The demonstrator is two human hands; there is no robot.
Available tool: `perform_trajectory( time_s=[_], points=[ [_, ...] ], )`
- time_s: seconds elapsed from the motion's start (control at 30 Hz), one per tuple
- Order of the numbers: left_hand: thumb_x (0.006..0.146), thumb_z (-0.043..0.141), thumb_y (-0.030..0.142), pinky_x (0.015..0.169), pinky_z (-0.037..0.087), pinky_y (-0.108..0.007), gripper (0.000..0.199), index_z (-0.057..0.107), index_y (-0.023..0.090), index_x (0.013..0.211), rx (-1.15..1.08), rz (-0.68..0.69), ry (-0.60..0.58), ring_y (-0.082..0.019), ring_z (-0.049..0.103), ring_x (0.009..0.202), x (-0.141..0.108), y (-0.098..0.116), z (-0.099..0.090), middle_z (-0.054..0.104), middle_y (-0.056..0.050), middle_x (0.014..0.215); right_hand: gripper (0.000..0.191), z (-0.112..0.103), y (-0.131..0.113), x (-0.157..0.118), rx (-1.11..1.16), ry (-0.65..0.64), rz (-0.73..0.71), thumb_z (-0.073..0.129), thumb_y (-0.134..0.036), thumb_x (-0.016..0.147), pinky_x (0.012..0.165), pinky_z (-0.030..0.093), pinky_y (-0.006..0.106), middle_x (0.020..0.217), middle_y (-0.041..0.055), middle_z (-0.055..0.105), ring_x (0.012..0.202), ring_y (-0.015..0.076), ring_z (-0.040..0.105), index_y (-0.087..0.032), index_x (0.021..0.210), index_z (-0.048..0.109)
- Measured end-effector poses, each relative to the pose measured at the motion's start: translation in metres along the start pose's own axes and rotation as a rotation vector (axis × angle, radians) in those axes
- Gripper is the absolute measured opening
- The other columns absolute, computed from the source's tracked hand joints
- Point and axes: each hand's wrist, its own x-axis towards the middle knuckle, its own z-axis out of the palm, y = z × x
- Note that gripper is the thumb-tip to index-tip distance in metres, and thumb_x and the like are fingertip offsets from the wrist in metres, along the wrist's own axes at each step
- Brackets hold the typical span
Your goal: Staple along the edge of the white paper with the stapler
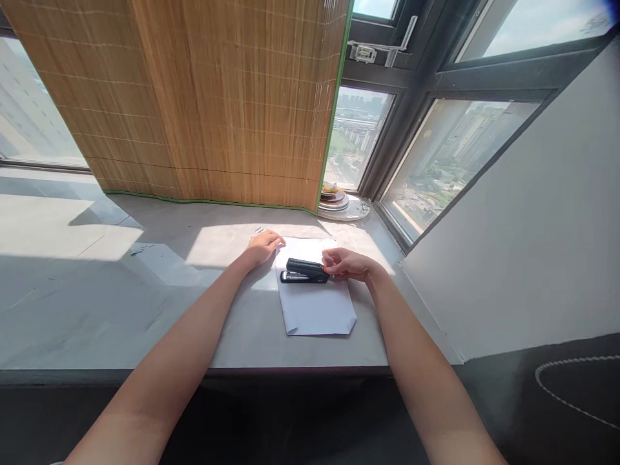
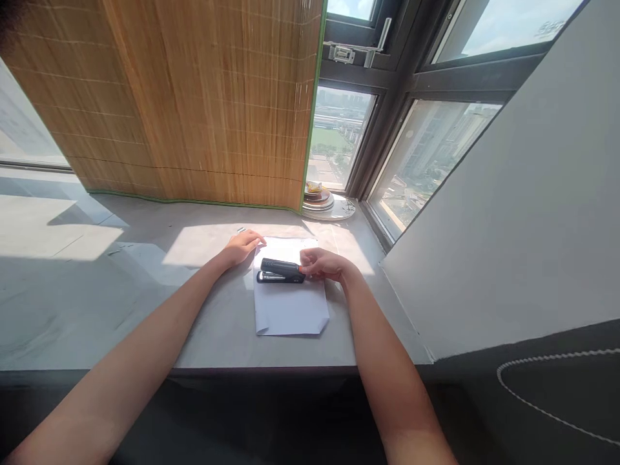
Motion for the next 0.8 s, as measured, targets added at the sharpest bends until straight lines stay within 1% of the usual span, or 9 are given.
perform_trajectory(
  time_s=[0.13,0.33,0.43,0.53,0.6,0.67,0.73,0.77,0.8],
  points=[
    [0.101,0.041,0.035,0.113,0.046,-0.049,0.039,0.078,0.025,0.104,-0.076,-0.007,0.036,-0.03,0.064,0.121,0.003,-0.006,0.001,0.075,-0.007,0.121,0.051,-0.002,0.0,-0.001,0.012,-0.008,0.042,0.089,-0.03,0.071,0.047,0.02,0.023,0.071,-0.0064,0.039,0.057,0.0083,0.033,-0.023,0.074,0.038],
    [0.098,0.043,0.031,0.115,0.047,-0.05,0.036,0.079,0.024,0.098,-0.088,-0.012,0.046,-0.03,0.065,0.119,0.004,-0.008,0.002,0.075,-0.007,0.118,0.048,0.0,-0.002,-0.002,0.038,-0.006,0.17,0.086,-0.029,0.071,0.046,0.017,0.022,0.063,-0.0086,0.032,0.053,0.0069,0.025,-0.023,0.072,0.038],
    [0.095,0.045,0.028,0.115,0.047,-0.049,0.034,0.079,0.024,0.096,-0.106,-0.017,0.053,-0.029,0.065,0.12,0.004,-0.01,0.004,0.076,-0.007,0.118,0.051,-0.002,0.001,-0.001,0.036,-0.007,0.175,0.087,-0.029,0.071,0.046,0.014,0.022,0.062,-0.0089,0.03,0.052,0.0069,0.024,-0.023,0.072,0.036],
    [0.093,0.046,0.026,0.113,0.048,-0.047,0.032,0.077,0.024,0.101,-0.142,-0.033,0.068,-0.028,0.065,0.119,0.003,-0.013,0.005,0.075,-0.006,0.12,0.051,-0.004,0.004,0.0,0.02,-0.022,0.15,0.086,-0.029,0.071,0.048,0.012,0.024,0.062,-0.0087,0.03,0.051,0.0066,0.022,-0.023,0.07,0.036],
    [0.094,0.046,0.027,0.112,0.049,-0.046,0.033,0.076,0.024,0.105,-0.175,-0.042,0.075,-0.027,0.066,0.119,0.003,-0.014,0.006,0.075,-0.005,0.122,0.05,-0.002,0.003,-0.001,-0.006,-0.016,0.093,0.087,-0.03,0.072,0.049,0.012,0.025,0.063,-0.0082,0.031,0.052,0.007,0.022,-0.023,0.07,0.038],
    [0.094,0.045,0.027,0.111,0.05,-0.046,0.032,0.075,0.023,0.105,-0.189,-0.053,0.074,-0.027,0.065,0.12,0.002,-0.013,0.005,0.075,-0.005,0.122,0.046,0.003,-0.001,-0.001,-0.035,0.064,-0.058,0.087,-0.037,0.076,0.051,0.016,0.025,0.066,-0.0069,0.035,0.056,0.0087,0.026,-0.023,0.073,0.043],
    [0.094,0.045,0.027,0.11,0.049,-0.045,0.031,0.074,0.023,0.102,-0.182,-0.066,0.07,-0.028,0.065,0.121,0.001,-0.01,0.004,0.075,-0.005,0.122,0.039,0.012,-0.007,0.001,-0.118,0.213,-0.273,0.083,-0.046,0.083,0.056,0.027,0.025,0.075,-0.0037,0.044,0.063,0.0117,0.036,-0.022,0.08,0.052],
    [0.094,0.045,0.027,0.11,0.049,-0.045,0.03,0.074,0.023,0.102,-0.177,-0.07,0.068,-0.028,0.065,0.121,0.001,-0.008,0.003,0.075,-0.006,0.121,0.036,0.017,-0.009,0.003,-0.202,0.274,-0.366,0.081,-0.049,0.085,0.061,0.033,0.027,0.082,-0.0016,0.05,0.069,0.0136,0.041,-0.023,0.086,0.057],
    [0.094,0.044,0.026,0.11,0.049,-0.045,0.03,0.073,0.023,0.101,-0.173,-0.072,0.067,-0.028,0.065,0.12,0.001,-0.006,0.003,0.075,-0.006,0.121,0.035,0.022,-0.011,0.005,-0.309,0.304,-0.432,0.081,-0.051,0.085,0.067,0.039,0.029,0.091,0.0006,0.056,0.077,0.0161,0.046,-0.023,0.094,0.063]
  ],
)
